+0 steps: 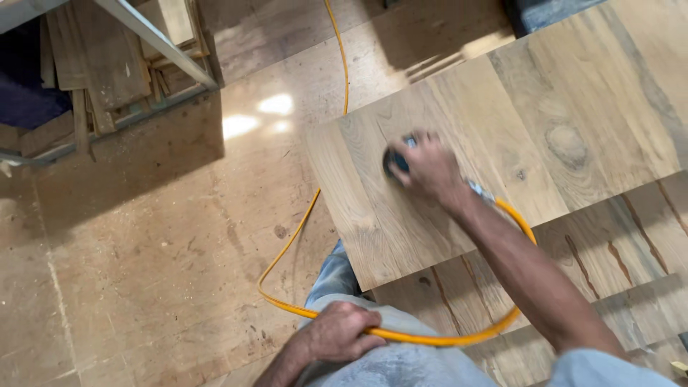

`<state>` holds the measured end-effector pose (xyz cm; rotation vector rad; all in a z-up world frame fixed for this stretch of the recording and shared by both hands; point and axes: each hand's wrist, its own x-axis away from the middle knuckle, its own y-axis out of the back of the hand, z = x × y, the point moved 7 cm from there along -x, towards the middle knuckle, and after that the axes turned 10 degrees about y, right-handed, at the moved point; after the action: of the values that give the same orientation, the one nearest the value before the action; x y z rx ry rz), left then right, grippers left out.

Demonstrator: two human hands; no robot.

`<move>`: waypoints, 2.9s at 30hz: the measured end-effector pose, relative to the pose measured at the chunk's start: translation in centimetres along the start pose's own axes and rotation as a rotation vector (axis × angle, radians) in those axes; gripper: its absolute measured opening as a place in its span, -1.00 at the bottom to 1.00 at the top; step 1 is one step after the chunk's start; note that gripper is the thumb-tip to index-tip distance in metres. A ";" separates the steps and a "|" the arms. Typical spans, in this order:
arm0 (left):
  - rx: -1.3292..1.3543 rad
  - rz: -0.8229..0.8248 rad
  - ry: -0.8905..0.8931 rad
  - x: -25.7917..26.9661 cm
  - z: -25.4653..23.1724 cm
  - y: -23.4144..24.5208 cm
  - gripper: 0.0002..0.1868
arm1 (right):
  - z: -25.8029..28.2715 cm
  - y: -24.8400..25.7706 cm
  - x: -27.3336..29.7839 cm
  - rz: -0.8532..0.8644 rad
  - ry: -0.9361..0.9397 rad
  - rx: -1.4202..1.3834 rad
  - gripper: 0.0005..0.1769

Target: The person sands wooden stairs using a power sander, moving the tool across the surfaces of multiple steps while holding the power cord with the other hand.

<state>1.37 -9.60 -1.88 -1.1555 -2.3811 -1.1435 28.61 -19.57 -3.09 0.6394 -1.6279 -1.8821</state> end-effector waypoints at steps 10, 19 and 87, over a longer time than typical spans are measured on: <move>-0.095 0.165 -0.243 -1.8 -2.5 -4.1 -0.67 | -2.3 -3.5 19.7 0.013 -0.299 0.118 -0.47; -0.058 0.105 -0.024 -2.2 2.7 2.3 -0.54 | -5.8 -0.6 4.8 -0.037 -0.314 0.033 -0.49; 0.097 0.227 0.145 -4.4 0.9 4.7 -0.72 | -15.2 0.7 3.8 -0.087 -0.425 0.065 -0.46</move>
<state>7.80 -9.57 -2.23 -1.2288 -2.1110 -0.9898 36.28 -33.21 -4.56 0.3539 -1.9554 -2.1427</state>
